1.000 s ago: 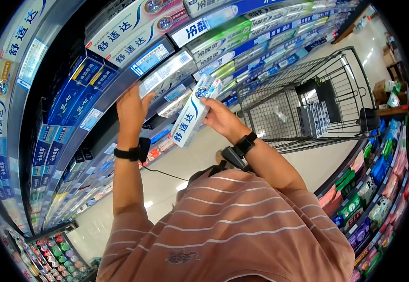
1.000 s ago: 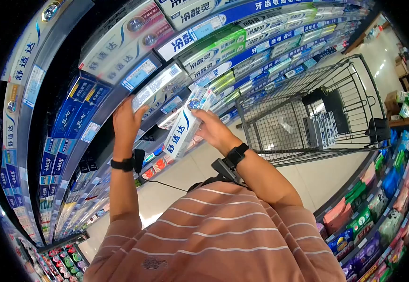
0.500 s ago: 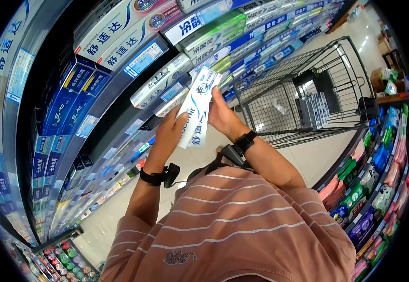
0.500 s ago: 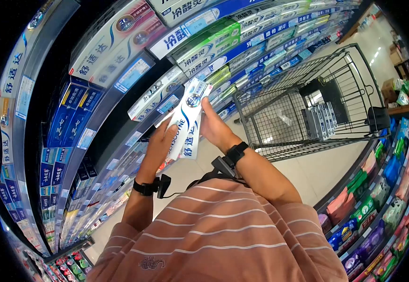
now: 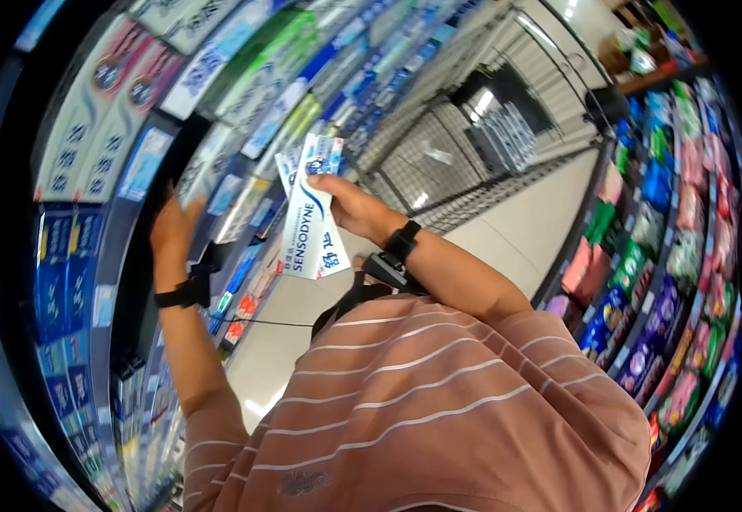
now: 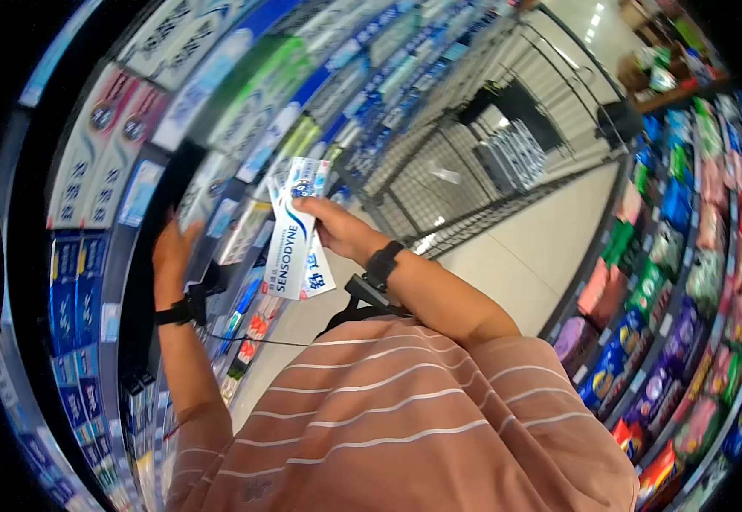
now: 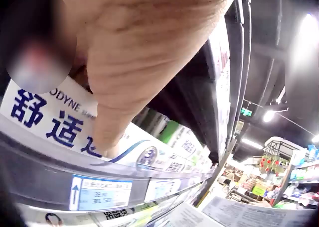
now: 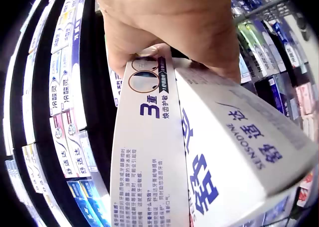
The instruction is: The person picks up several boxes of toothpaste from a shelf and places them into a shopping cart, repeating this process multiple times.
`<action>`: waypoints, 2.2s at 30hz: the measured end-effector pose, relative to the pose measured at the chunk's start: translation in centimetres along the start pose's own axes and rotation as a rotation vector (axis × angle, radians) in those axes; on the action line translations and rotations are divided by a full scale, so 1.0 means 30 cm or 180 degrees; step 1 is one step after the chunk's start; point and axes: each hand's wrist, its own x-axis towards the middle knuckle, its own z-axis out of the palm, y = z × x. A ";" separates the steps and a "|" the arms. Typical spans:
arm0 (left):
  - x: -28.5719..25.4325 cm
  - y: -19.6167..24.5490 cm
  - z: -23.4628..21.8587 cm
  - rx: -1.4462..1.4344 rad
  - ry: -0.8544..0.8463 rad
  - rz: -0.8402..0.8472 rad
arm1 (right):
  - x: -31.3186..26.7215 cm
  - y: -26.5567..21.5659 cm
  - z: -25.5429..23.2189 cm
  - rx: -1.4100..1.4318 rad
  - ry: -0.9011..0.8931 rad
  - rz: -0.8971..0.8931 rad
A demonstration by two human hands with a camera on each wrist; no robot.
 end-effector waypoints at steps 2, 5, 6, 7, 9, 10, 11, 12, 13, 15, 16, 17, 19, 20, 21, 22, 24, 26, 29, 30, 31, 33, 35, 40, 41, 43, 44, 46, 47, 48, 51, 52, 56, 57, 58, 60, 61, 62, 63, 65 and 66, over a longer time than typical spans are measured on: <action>0.010 -0.028 0.035 -0.0124 -0.0061 0.0129 | -0.026 -0.024 -0.056 -0.0116 0.0166 -0.0087; -0.040 -0.018 0.002 0.0046 0.0282 0.0212 | -0.067 -0.083 -0.181 -0.0315 0.0487 -0.0083; -0.073 -0.009 -0.011 0.0126 0.0516 0.0317 | -0.088 -0.115 -0.217 -0.0389 0.0647 -0.0034; -0.107 -0.004 -0.028 0.0209 0.0751 0.0419 | -0.103 -0.145 -0.254 -0.0358 0.0831 -0.0139; -0.163 -0.006 -0.058 0.0588 0.0955 0.0448 | -0.151 -0.239 -0.311 -0.0498 0.1010 -0.0200; -0.211 0.023 -0.090 0.0668 0.1064 0.0466 | -0.142 -0.263 -0.392 -0.0544 0.1140 -0.0251; -0.263 0.053 -0.114 0.0750 0.1172 0.0485 | -0.140 -0.293 -0.449 -0.0555 0.1403 -0.0230; -0.307 0.063 -0.115 0.0739 0.1140 0.0445 | -0.144 -0.335 -0.508 -0.0768 0.1524 -0.0125; -0.345 0.084 -0.120 0.0728 0.1109 0.0401 | -0.146 -0.378 -0.573 -0.0984 0.1642 -0.0014; -0.427 0.217 -0.118 0.0103 0.0938 0.0081 | -0.137 -0.442 -0.708 -0.1473 0.1961 0.0090; -0.441 0.300 -0.110 -0.0432 0.0687 0.0053 | -0.115 -0.467 -0.801 -0.1657 0.2091 0.0217; -0.441 0.391 -0.096 -0.0969 0.0446 0.0018 | -0.100 -0.485 -0.883 -0.1847 0.2213 0.0338; -0.402 0.593 -0.030 -0.1507 -0.0065 -0.0264 | -0.115 -0.552 -0.943 -0.2286 0.2293 0.0398; -0.358 0.634 0.057 -0.1640 -0.0374 -0.0302 | -0.088 -0.554 -1.042 -0.2604 0.2383 0.0441; -0.307 0.712 0.123 -0.2120 -0.0846 -0.0193 | -0.061 -0.553 -1.143 -0.2927 0.2463 0.0485; -0.266 0.840 0.162 -0.2271 -0.0931 -0.0225 | -0.039 -0.561 -1.236 -0.3467 0.2636 0.1005; -0.170 0.986 0.338 -0.2735 -0.1388 -0.0132 | -0.058 -0.632 -1.238 -0.3907 0.2440 0.1431; -0.088 1.085 0.587 -0.2863 -0.1838 -0.0382 | -0.052 -0.632 -1.303 -0.4405 0.2533 0.1665; -0.021 1.308 0.815 -0.3531 -0.2209 -0.0814 | -0.074 -0.658 -1.292 -0.4847 0.2750 0.1947; 0.000 1.350 0.899 -0.3812 -0.2513 -0.0791 | -0.062 -0.647 -1.341 -0.4695 0.2803 0.2131; 0.001 1.409 0.962 -0.4004 -0.2496 -0.1061 | -0.059 -0.642 -1.360 -0.4696 0.2914 0.2132; -0.004 1.479 1.178 -0.4205 -0.2348 -0.1473 | -0.068 -0.619 -1.377 -0.4694 0.3134 0.2143; -0.007 1.551 1.294 -0.3852 -0.2255 -0.1568 | -0.072 -0.616 -1.407 -0.4587 0.3155 0.2155; -0.036 1.690 1.463 -0.3270 -0.2226 -0.1593 | -0.065 -0.599 -1.460 -0.4858 0.3340 0.1997; -0.044 1.735 1.426 -0.2991 -0.2101 -0.1651 | -0.060 -0.591 -1.471 -0.4927 0.3402 0.1949; -0.064 1.795 1.439 -0.2850 -0.1817 -0.1632 | -0.064 -0.579 -1.486 -0.5195 0.3343 0.1960; -0.074 1.817 1.457 -0.2984 -0.1656 -0.1564 | -0.064 -0.575 -1.492 -0.5327 0.3330 0.1986; -0.096 1.817 1.561 -0.3859 -0.2041 -0.1831 | -0.061 -0.556 -1.533 -0.5383 0.3351 0.1979; -0.107 1.812 1.645 -0.3647 -0.2169 -0.1774 | -0.066 -0.551 -1.542 -0.5406 0.3256 0.2002; -0.099 1.820 1.678 -0.3432 -0.2292 -0.1715 | -0.076 -0.546 -1.549 -0.5427 0.3162 0.2022; -0.089 1.834 1.640 -0.2948 -0.2668 -0.1328 | -0.085 -0.541 -1.570 -0.5279 0.2934 0.2118; -0.093 1.840 1.637 -0.2859 -0.2633 -0.1197 | -0.090 -0.546 -1.570 -0.5206 0.2869 0.2162; -0.141 1.835 1.745 -0.2738 -0.2279 -0.0880 | -0.111 -0.599 -1.528 -0.5133 0.2480 0.2315; -0.122 1.839 1.717 -0.2813 -0.2364 -0.0886 | -0.112 -0.611 -1.542 -0.5002 0.2352 0.2204; -0.107 1.838 1.696 -0.2886 -0.2453 -0.0895 | -0.112 -0.626 -1.564 -0.4865 0.2222 0.2099; -0.063 1.832 1.666 -0.2681 -0.2492 -0.0896 | -0.137 -0.663 -1.567 -0.4660 0.2076 0.1739; -0.046 1.836 1.668 -0.2576 -0.2517 -0.0896 | -0.153 -0.721 -1.524 -0.4589 0.2061 0.1482; -0.045 1.847 1.700 -0.2276 -0.1742 -0.0748 | -0.166 -0.756 -1.500 -0.4514 0.2046 0.1223; -0.006 1.848 1.680 -0.2247 -0.1517 -0.0510 | -0.177 -0.761 -1.503 -0.4311 0.2073 0.1245; 0.108 1.838 1.620 -0.2017 -0.1314 -0.0050 | -0.207 -0.766 -1.510 -0.3895 0.2144 0.1293; 0.164 1.854 1.576 -0.1960 -0.1395 0.0073 | -0.225 -0.798 -1.447 -0.3620 0.2110 0.1549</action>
